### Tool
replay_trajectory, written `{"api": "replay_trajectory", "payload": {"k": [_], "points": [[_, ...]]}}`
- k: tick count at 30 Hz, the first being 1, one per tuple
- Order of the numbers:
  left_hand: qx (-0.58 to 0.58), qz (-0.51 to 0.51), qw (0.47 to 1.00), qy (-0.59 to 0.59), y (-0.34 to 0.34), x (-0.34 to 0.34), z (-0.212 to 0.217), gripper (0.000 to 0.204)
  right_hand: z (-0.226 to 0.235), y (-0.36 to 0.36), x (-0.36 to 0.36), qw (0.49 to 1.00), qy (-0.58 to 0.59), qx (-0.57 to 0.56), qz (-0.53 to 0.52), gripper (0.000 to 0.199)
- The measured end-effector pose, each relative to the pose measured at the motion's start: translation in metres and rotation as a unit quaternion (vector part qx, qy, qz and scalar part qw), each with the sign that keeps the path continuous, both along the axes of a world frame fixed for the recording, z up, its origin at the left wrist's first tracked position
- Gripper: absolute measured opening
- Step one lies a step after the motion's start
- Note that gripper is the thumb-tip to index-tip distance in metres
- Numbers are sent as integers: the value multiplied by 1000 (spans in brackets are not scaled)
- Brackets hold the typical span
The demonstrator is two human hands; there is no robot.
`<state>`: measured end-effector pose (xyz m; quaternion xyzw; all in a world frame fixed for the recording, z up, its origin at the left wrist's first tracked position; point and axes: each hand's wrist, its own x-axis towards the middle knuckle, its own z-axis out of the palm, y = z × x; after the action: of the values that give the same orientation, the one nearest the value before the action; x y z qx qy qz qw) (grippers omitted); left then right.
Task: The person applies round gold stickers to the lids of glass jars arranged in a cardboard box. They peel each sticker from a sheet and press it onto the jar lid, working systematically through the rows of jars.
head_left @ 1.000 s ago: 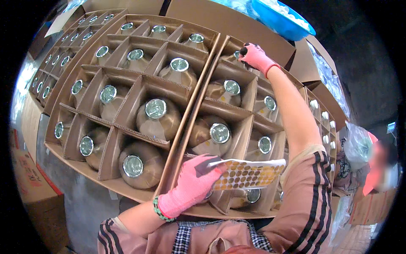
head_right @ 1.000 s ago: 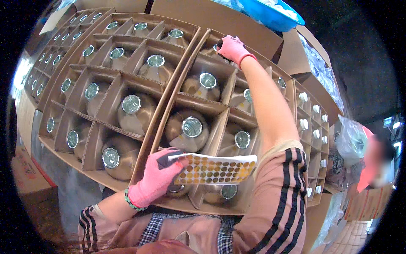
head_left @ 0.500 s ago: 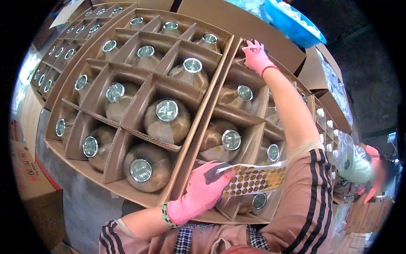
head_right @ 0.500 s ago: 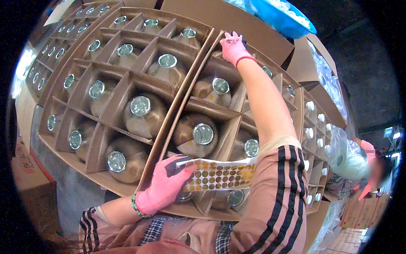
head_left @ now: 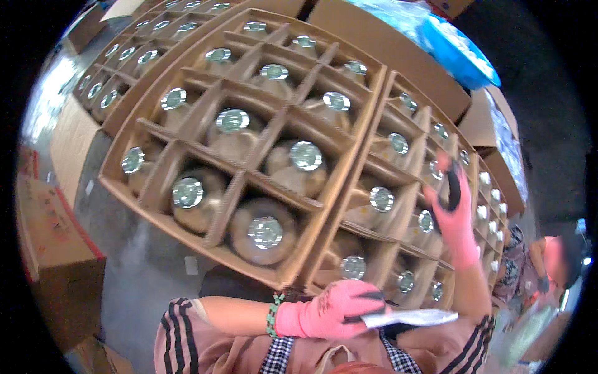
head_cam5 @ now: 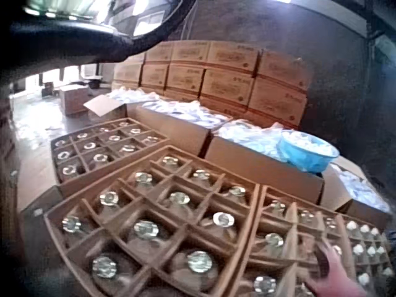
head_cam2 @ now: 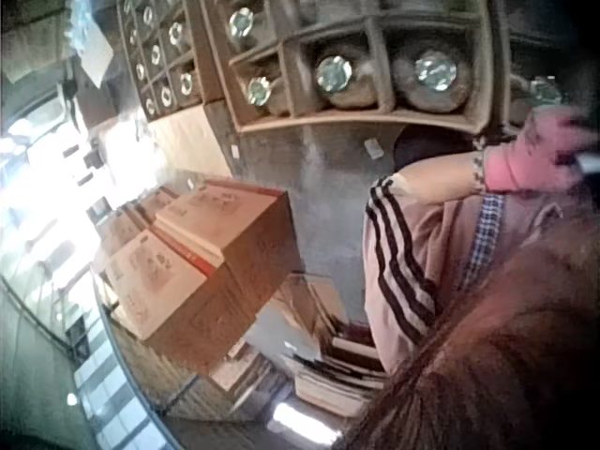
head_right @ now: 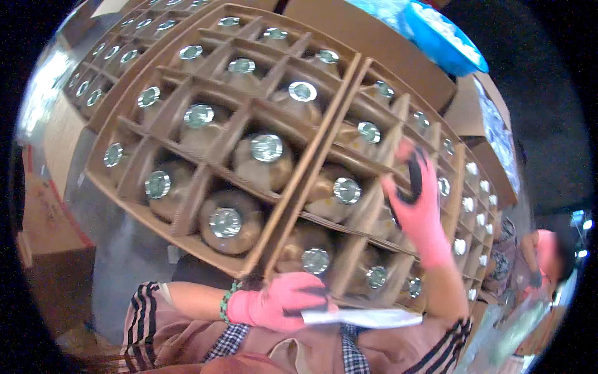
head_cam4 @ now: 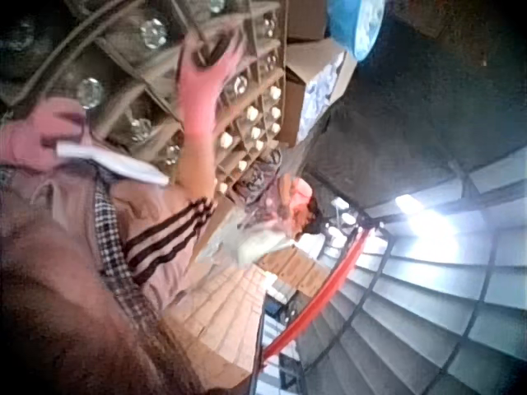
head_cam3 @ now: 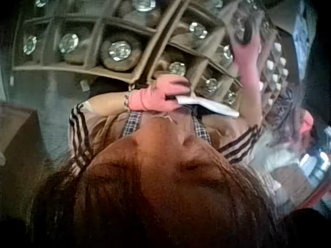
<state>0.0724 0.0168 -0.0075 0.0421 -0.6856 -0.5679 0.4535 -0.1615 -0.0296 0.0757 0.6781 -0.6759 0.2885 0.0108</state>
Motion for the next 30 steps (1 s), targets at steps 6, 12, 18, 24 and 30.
{"api": "replay_trajectory", "payload": {"k": [6, 12, 18, 24, 30], "points": [[-135, -35, 990, -12, -25, 33, -7, 40, -69, 142, 46, 970, -153, 167, -86, 60], [10, -37, 990, -134, -44, 36, -13, 35, -98, 155, 90, 982, 88, 165, 8, 32], [-20, -5, 988, -151, -45, 27, -10, 35, -109, 163, 86, 948, -108, 285, -89, 28], [-142, 57, 982, -112, -37, 26, -16, 28, -93, 143, 84, 974, 160, 147, 60, 34], [-82, 228, 942, -233, -18, 34, -15, 20, -89, 149, 87, 974, 24, 139, 178, 34]]}}
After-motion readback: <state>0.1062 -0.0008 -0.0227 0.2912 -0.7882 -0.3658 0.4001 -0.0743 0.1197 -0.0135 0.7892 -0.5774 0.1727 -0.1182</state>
